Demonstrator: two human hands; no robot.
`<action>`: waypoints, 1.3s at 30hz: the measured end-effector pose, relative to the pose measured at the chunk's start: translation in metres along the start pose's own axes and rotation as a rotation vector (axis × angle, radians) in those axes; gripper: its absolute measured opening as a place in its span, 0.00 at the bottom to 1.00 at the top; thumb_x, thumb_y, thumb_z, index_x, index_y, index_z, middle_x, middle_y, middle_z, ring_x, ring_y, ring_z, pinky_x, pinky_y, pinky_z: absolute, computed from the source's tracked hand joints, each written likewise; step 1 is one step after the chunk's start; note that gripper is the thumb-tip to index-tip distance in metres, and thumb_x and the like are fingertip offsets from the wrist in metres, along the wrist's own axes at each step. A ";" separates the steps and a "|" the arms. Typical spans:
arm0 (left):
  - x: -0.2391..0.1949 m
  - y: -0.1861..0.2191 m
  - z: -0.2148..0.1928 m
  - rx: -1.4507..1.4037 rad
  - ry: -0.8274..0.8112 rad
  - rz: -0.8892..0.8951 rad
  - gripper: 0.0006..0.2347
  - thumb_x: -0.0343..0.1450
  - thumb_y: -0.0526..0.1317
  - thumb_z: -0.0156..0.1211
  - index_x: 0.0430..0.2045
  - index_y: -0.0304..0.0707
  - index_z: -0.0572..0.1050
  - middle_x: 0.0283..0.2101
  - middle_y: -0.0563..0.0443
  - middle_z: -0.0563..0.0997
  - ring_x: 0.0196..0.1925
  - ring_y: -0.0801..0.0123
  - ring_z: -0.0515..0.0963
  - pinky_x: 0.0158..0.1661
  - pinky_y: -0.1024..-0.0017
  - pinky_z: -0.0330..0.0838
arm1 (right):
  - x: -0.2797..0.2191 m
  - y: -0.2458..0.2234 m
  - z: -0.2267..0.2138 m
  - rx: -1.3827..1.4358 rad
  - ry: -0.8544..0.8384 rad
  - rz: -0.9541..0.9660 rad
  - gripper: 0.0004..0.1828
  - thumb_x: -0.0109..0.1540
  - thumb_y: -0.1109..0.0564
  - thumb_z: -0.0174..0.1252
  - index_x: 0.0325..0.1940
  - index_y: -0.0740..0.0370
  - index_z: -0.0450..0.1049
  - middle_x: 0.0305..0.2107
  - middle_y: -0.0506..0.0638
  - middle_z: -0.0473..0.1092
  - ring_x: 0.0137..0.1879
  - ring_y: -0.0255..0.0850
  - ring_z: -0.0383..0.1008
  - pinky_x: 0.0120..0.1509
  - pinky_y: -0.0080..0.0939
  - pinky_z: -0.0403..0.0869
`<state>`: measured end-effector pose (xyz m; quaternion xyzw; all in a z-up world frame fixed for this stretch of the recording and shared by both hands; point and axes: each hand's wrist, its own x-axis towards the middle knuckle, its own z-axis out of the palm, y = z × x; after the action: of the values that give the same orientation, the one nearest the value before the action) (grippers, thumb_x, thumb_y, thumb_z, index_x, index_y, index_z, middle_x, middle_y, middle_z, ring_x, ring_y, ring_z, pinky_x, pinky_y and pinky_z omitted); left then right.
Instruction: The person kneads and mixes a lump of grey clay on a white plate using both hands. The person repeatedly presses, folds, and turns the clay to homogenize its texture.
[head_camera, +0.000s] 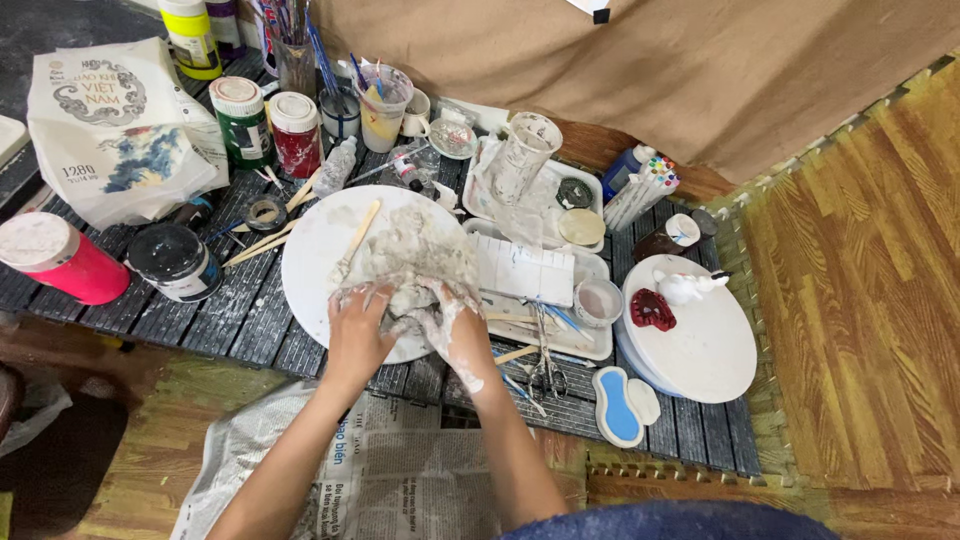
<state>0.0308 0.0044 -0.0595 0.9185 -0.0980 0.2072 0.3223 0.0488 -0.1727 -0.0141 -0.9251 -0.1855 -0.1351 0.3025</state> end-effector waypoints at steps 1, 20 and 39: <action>0.000 0.004 -0.002 0.023 -0.016 -0.010 0.32 0.58 0.41 0.74 0.59 0.41 0.70 0.57 0.40 0.76 0.62 0.48 0.74 0.65 0.43 0.52 | 0.001 -0.002 -0.005 0.006 -0.012 -0.010 0.26 0.60 0.51 0.67 0.62 0.51 0.71 0.52 0.55 0.77 0.62 0.56 0.73 0.71 0.53 0.68; 0.010 -0.055 -0.015 0.028 0.205 -0.023 0.32 0.74 0.57 0.39 0.68 0.29 0.58 0.75 0.33 0.54 0.77 0.40 0.51 0.68 0.38 0.39 | 0.043 -0.003 0.067 -0.166 -0.094 -0.132 0.15 0.61 0.44 0.60 0.46 0.53 0.79 0.54 0.55 0.74 0.55 0.55 0.76 0.54 0.56 0.75; 0.008 -0.056 -0.015 0.107 0.101 -0.063 0.33 0.70 0.52 0.53 0.71 0.41 0.56 0.75 0.31 0.54 0.77 0.40 0.51 0.68 0.33 0.36 | 0.000 0.068 0.013 -0.138 0.307 -0.123 0.08 0.61 0.54 0.68 0.44 0.50 0.81 0.53 0.47 0.77 0.72 0.50 0.65 0.76 0.60 0.59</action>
<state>0.0510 0.0568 -0.0757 0.9253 -0.0415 0.2481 0.2838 0.0797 -0.2153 -0.0590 -0.8992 -0.1837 -0.3052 0.2541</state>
